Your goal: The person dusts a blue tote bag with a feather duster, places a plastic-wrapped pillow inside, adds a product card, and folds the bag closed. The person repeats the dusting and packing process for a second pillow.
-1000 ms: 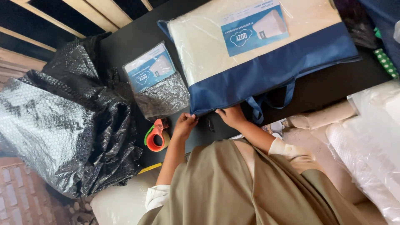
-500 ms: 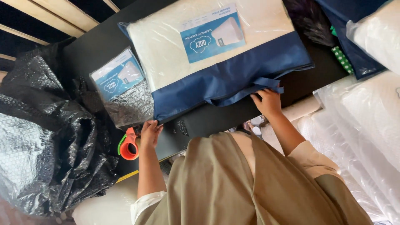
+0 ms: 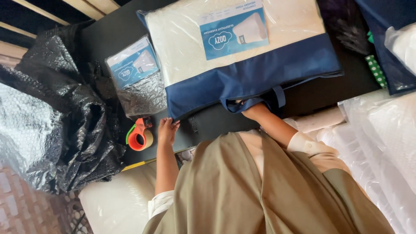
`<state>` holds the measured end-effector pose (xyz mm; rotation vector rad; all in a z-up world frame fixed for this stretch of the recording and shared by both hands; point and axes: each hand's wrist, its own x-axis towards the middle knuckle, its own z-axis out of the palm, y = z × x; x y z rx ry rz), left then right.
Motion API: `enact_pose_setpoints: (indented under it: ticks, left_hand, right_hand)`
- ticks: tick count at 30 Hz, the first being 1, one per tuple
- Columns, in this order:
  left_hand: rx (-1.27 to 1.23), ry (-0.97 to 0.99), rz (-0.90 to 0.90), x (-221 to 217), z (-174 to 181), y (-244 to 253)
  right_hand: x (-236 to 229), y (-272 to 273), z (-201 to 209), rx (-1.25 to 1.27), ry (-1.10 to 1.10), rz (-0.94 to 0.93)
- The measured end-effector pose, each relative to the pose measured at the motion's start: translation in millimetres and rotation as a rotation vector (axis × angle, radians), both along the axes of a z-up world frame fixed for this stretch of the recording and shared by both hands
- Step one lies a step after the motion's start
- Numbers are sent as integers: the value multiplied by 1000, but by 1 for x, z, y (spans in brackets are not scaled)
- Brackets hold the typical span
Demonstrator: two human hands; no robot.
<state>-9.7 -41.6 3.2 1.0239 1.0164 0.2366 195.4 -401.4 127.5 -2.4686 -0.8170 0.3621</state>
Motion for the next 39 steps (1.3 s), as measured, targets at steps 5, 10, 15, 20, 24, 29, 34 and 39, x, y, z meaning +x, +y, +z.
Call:
enact_pose_setpoints:
  ticks: [5, 10, 15, 20, 24, 29, 34, 39]
  left_hand:
    - [-9, 11, -34, -4, 17, -12]
    - [42, 23, -110, -2, 30, -11]
    - [153, 61, -275, -2, 21, 3]
    - [203, 93, -365, -4, 15, 24]
    - [263, 116, -410, -4, 13, 33]
    - [1040, 80, -447, 19, 44, 23]
    - [1413, -212, -603, 69, 122, -40]
    - [1621, -227, -1048, 96, 118, -68]
  right_hand:
    - [-10, 13, 37, -58, 64, 105]
    - [-18, 32, 0, -237, 182, 173]
    - [-36, 45, -68, -100, -137, -35]
    - [-37, 24, -70, -232, -358, -78]
    - [-41, 7, -54, -88, -454, -144]
    - [-66, 33, -65, 149, -507, -190]
    - [-62, 67, -93, 233, -500, -99]
    - [-60, 49, -85, 251, -119, 81]
